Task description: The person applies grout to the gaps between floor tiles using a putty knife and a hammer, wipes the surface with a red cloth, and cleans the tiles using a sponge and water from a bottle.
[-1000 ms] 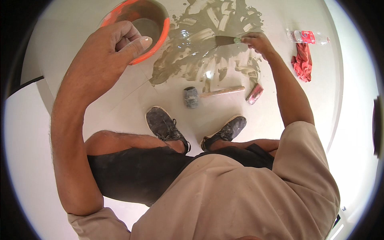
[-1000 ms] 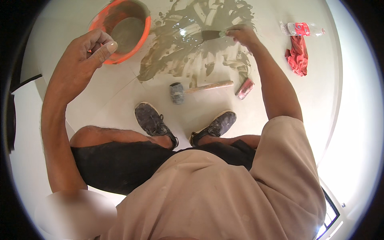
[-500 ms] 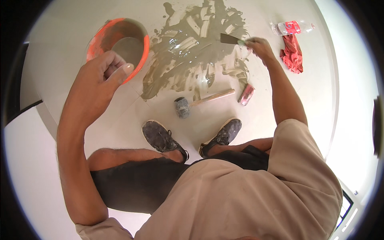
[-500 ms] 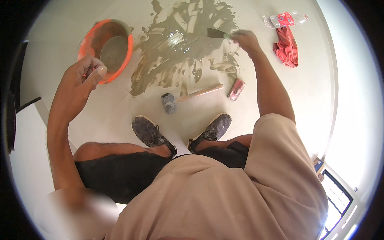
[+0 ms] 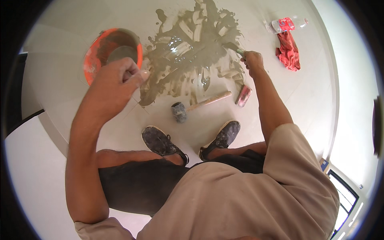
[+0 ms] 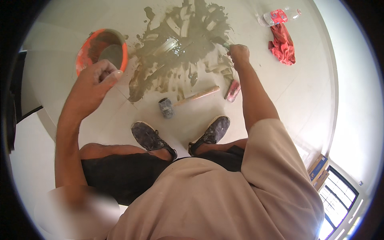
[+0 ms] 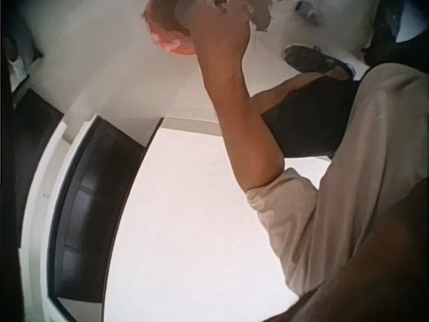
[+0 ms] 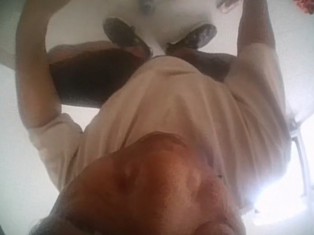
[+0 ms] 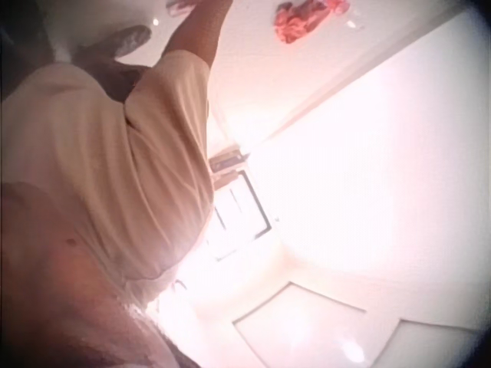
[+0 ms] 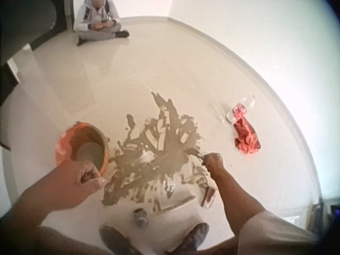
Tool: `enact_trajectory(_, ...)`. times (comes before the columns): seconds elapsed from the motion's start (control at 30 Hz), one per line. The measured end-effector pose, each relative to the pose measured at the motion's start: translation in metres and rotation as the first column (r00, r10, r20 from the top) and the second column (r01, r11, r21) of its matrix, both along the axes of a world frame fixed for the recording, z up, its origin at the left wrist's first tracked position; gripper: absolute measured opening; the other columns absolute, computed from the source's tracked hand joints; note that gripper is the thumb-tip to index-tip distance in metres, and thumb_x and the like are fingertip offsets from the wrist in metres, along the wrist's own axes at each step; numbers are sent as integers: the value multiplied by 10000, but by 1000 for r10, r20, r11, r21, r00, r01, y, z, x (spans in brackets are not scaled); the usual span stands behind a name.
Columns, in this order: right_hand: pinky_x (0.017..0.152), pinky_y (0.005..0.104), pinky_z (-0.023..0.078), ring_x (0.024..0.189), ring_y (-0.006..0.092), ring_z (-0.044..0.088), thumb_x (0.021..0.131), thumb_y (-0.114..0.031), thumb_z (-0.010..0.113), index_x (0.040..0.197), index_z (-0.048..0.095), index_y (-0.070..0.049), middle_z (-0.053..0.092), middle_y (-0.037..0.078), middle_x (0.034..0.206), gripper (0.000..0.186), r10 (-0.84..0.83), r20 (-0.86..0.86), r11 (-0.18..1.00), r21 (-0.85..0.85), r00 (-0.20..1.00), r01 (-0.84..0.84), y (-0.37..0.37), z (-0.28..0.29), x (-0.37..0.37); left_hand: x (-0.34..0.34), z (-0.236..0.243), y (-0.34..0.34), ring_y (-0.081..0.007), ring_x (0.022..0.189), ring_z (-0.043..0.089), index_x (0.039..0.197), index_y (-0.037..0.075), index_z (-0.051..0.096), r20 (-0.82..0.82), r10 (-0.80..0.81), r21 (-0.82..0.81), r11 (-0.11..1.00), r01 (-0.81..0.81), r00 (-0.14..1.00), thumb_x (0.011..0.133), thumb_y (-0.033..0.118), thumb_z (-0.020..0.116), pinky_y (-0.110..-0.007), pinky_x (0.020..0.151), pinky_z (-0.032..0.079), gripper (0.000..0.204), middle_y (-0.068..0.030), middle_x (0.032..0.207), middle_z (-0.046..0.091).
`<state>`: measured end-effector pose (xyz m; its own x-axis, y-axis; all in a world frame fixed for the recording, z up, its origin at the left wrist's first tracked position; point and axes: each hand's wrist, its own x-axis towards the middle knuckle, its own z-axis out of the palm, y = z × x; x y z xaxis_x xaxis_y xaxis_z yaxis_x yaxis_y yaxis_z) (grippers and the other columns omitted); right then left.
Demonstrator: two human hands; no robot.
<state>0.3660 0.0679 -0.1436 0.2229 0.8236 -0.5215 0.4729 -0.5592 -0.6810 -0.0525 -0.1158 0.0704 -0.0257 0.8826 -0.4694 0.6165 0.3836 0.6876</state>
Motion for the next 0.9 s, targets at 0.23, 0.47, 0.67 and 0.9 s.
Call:
enact_trajectory(0.23,731,361,508,811,218,623,1029,-104,481,1224,452,11,645,189,1049,229,-70,-837,992,-118,543,-53,-132,92,-152,61,-20,18,-117,671,454,939,36,613,96,102,-326,943,-66,990,966,508,590,-297,593,379,474,-14,797,534)
enact_trajectory(0.47,758,363,532,808,235,642,1028,-229,569,1085,555,-55,654,119,981,183,14,-944,987,-39,329,-155,-181,97,-198,62,-41,11,-87,680,431,935,95,611,212,428,-415,853,-316,879,981,468,579,-285,556,321,377,3,789,514)
enact_trajectory(0.67,840,496,499,1040,330,599,920,-232,643,1073,635,-77,630,148,1062,218,770,609,238,5,192,-971,-206,-28,-87,29,-38,13,-107,687,477,904,77,616,71,283,-280,926,-253,957,955,403,606,-300,616,381,330,-3,800,543)
enact_trajectory(0.9,870,495,504,1124,355,584,920,-224,638,1120,589,-54,625,163,1137,267,947,276,185,-38,167,-982,-215,-39,-68,10,-22,11,-114,629,461,826,40,603,21,298,-240,928,-285,954,943,364,617,-316,586,398,345,-1,695,499)
